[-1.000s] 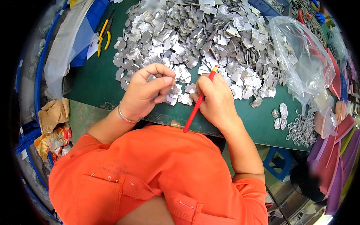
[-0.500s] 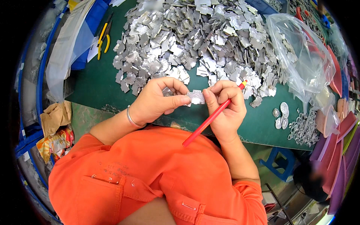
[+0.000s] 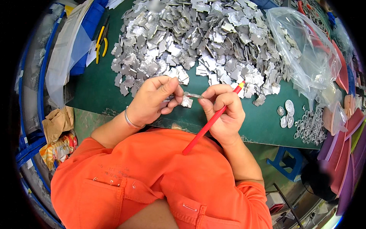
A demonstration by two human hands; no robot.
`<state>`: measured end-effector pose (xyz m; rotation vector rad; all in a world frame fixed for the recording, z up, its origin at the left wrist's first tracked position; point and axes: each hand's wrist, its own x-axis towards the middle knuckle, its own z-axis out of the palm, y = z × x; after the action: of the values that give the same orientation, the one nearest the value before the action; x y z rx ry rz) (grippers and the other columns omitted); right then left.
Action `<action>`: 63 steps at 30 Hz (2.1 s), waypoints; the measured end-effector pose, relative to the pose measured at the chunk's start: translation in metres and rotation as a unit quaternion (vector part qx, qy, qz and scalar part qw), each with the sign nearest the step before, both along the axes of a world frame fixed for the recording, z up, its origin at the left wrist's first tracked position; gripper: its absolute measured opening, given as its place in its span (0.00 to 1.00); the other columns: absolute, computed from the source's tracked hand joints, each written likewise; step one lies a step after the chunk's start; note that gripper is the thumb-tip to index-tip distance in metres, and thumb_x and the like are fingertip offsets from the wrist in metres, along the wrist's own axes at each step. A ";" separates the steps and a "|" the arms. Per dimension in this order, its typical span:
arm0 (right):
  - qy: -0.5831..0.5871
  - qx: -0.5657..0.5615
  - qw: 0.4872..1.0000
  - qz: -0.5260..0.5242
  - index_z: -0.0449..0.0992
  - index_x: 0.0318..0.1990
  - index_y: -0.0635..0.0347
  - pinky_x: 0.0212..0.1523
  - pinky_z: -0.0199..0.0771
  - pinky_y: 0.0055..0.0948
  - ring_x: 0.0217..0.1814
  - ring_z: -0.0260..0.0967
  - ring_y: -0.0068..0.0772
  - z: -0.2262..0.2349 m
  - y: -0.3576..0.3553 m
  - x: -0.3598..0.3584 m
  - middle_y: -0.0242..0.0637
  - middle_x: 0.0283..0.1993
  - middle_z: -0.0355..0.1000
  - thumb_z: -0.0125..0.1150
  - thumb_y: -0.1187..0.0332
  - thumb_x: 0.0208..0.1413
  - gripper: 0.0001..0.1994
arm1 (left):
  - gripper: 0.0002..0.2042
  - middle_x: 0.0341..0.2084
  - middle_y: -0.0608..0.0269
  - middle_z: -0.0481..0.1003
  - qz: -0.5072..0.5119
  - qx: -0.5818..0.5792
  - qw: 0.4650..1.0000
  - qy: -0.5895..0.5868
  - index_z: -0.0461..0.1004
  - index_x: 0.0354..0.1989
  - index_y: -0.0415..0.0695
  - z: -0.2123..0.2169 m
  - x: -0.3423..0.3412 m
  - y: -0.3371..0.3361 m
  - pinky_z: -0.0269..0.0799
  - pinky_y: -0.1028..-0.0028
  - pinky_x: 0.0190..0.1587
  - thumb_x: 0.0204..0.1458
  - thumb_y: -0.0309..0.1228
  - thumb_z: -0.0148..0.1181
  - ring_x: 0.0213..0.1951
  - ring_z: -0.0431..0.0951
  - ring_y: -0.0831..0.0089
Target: The person picks up and turns over small metal components by hand, occasionally using a red stylus to point at or check specific features of the items.
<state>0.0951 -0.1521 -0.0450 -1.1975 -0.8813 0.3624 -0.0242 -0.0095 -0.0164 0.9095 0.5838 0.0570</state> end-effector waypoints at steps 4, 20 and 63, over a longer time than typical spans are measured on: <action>-0.044 -0.013 0.999 0.001 0.58 0.24 0.59 0.28 0.63 0.17 0.29 0.61 0.20 0.001 0.000 0.001 0.42 0.34 0.67 0.59 0.86 0.43 0.15 | 0.13 0.23 0.63 0.70 -0.041 -0.063 0.997 -0.007 0.70 0.28 0.37 0.001 -0.001 0.001 0.55 0.85 0.16 0.54 0.37 0.54 0.19 0.64 0.82; 0.168 -0.067 0.983 0.012 0.58 0.27 0.59 0.28 0.66 0.17 0.28 0.64 0.21 0.020 0.007 -0.002 0.40 0.33 0.68 0.57 0.83 0.48 0.13 | 0.06 0.23 0.66 0.72 0.019 0.088 0.995 -0.031 0.74 0.32 0.37 -0.003 -0.004 0.000 0.59 0.85 0.18 0.47 0.25 0.59 0.21 0.66 0.85; -0.117 -0.314 0.939 0.080 0.59 0.26 0.59 0.29 0.64 0.26 0.29 0.64 0.32 0.013 0.016 -0.003 0.35 0.27 0.64 0.64 0.82 0.32 0.18 | 0.06 0.25 0.64 0.69 0.080 0.019 0.996 -0.034 0.69 0.36 0.40 0.008 -0.026 0.026 0.54 0.86 0.17 0.49 0.23 0.56 0.20 0.62 0.86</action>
<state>0.0925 -0.1366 -0.0323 -1.7899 -1.1150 0.6771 -0.0504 0.0163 -0.0080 0.8934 0.5929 0.2442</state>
